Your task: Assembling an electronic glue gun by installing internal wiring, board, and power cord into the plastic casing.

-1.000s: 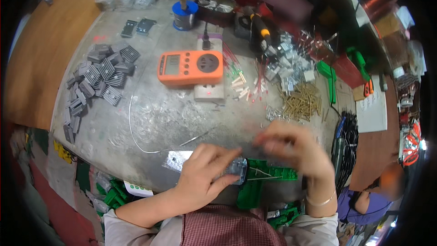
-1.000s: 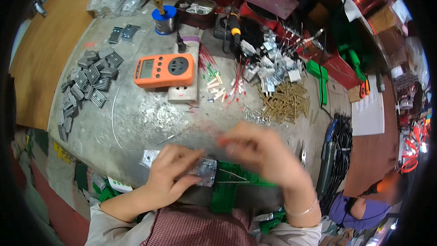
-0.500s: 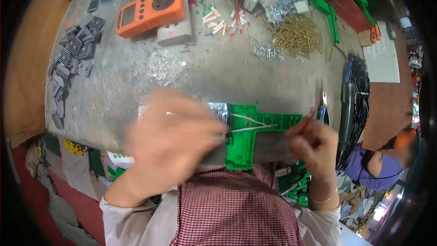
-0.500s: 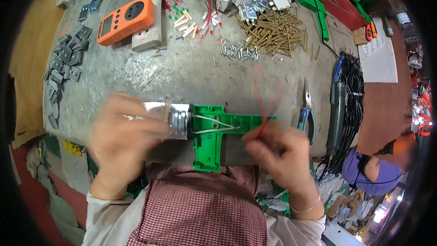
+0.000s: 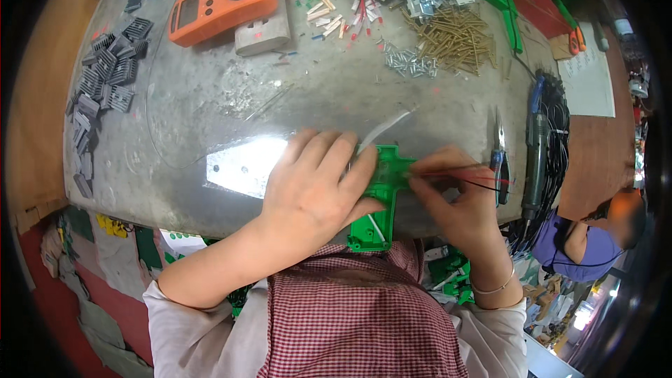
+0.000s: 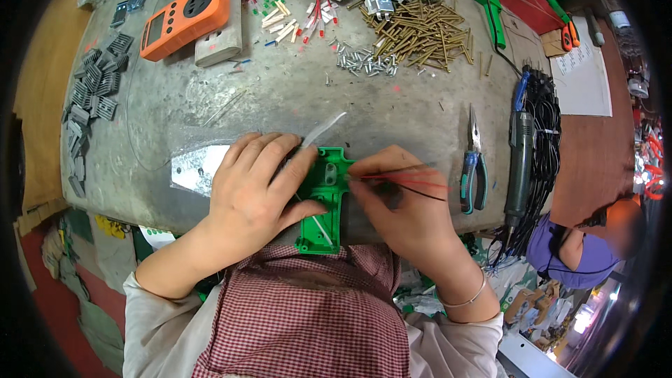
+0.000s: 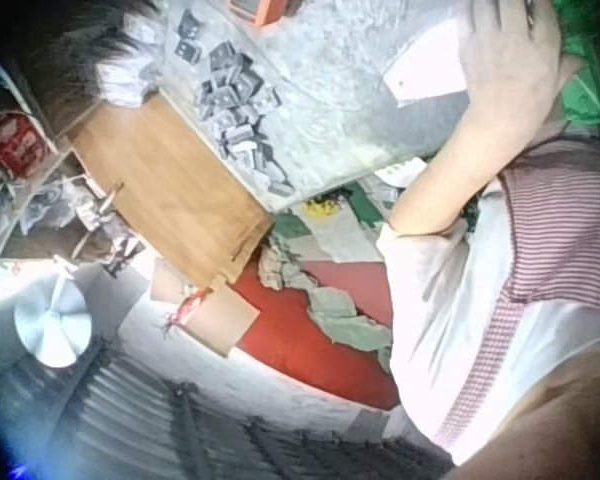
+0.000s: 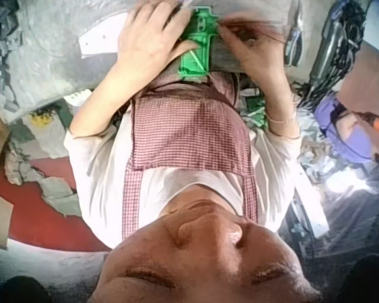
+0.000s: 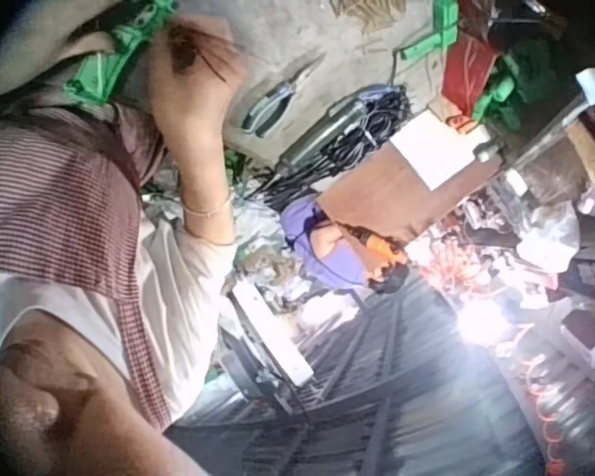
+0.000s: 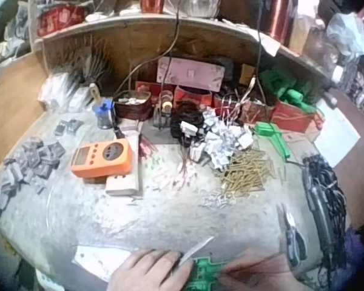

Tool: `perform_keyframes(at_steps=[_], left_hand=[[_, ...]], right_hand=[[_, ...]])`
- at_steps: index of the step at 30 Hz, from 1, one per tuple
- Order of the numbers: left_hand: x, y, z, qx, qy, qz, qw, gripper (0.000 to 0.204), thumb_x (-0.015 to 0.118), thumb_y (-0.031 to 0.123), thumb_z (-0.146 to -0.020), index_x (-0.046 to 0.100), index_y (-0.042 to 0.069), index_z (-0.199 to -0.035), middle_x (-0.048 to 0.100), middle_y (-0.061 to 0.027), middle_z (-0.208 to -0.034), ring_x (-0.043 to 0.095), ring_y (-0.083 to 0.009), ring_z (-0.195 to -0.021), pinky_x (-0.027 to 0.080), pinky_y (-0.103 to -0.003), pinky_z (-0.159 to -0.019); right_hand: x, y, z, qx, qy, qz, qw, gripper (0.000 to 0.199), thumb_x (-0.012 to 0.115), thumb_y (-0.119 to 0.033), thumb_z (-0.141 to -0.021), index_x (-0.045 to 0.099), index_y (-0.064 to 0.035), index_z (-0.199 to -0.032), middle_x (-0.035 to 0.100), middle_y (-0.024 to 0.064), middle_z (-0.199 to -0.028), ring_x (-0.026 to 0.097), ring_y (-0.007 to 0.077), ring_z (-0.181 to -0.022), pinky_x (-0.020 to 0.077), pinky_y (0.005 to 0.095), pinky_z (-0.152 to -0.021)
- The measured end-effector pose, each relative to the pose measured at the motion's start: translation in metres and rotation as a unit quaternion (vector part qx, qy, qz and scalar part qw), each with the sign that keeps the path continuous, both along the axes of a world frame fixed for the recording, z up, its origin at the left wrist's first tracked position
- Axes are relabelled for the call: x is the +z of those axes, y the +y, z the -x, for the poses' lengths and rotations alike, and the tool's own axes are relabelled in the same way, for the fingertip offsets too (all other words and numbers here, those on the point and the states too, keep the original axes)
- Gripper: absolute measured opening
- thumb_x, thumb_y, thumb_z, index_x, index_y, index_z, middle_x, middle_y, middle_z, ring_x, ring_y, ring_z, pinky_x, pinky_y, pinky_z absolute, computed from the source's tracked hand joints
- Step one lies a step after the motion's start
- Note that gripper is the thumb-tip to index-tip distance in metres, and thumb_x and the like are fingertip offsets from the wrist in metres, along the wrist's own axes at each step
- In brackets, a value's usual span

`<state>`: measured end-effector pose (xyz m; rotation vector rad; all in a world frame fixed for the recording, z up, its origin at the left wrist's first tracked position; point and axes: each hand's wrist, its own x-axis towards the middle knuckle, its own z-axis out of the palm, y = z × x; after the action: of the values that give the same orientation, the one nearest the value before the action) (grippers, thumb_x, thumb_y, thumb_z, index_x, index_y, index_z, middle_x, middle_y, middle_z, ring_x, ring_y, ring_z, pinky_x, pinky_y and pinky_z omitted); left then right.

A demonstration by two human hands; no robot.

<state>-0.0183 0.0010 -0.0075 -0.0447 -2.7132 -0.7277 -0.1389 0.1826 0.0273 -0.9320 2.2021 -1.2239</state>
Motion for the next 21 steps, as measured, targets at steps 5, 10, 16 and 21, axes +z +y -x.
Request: perform_keyframes(at_steps=[5, 10, 16, 21], left_hand=[[-0.007, -0.005, 0.0, 0.007, -0.014, -0.019, 1.0, 0.072, 0.077, 0.044, -0.065, 0.058, 0.0, -0.119, 0.059, -0.0113, -0.107, 0.058, -0.0304, -0.098, 0.043, -0.045, -0.09], [-0.006, -0.003, -0.001, 0.012, -0.04, -0.035, 0.999, 0.07, 0.078, 0.043, -0.064, 0.058, 0.003, -0.118, 0.057, -0.0085, -0.107, 0.056, -0.0282, -0.095, 0.041, -0.043, -0.086], [-0.006, 0.002, 0.001, 0.027, -0.072, -0.028, 0.997, 0.068, 0.078, 0.039, -0.065, 0.057, 0.005, -0.119, 0.056, -0.0076, -0.108, 0.055, -0.0275, -0.097, 0.041, -0.043, -0.086], [-0.012, 0.001, -0.002, 0.033, -0.064, -0.037, 0.997, 0.067, 0.077, 0.04, -0.065, 0.056, 0.006, -0.119, 0.056, -0.007, -0.108, 0.054, -0.0268, -0.097, 0.04, -0.042, -0.086]], right_hand=[[0.007, -0.021, 0.001, 0.083, 0.118, -0.113, 0.983, 0.01, 0.069, -0.002, -0.081, 0.064, -0.0031, -0.09, 0.06, 0.0113, -0.084, 0.063, 0.0273, -0.074, 0.0511, 0.0357, -0.063], [0.003, -0.032, 0.001, 0.182, 0.275, -0.131, 0.935, 0.017, 0.067, -0.002, -0.076, 0.057, -0.0033, -0.09, 0.053, 0.0122, -0.082, 0.06, 0.0318, -0.072, 0.0491, 0.0413, -0.06], [-0.002, -0.036, 0.007, 0.211, 0.264, -0.124, 0.933, 0.02, 0.065, -0.001, -0.07, 0.055, -0.0027, -0.088, 0.05, 0.0133, -0.083, 0.058, 0.0342, -0.073, 0.0481, 0.0424, -0.06], [0.005, -0.039, 0.01, 0.239, 0.271, -0.143, 0.921, 0.019, 0.064, 0.0, -0.072, 0.055, -0.0022, -0.088, 0.052, 0.0137, -0.084, 0.058, 0.035, -0.073, 0.0482, 0.0444, -0.061]])
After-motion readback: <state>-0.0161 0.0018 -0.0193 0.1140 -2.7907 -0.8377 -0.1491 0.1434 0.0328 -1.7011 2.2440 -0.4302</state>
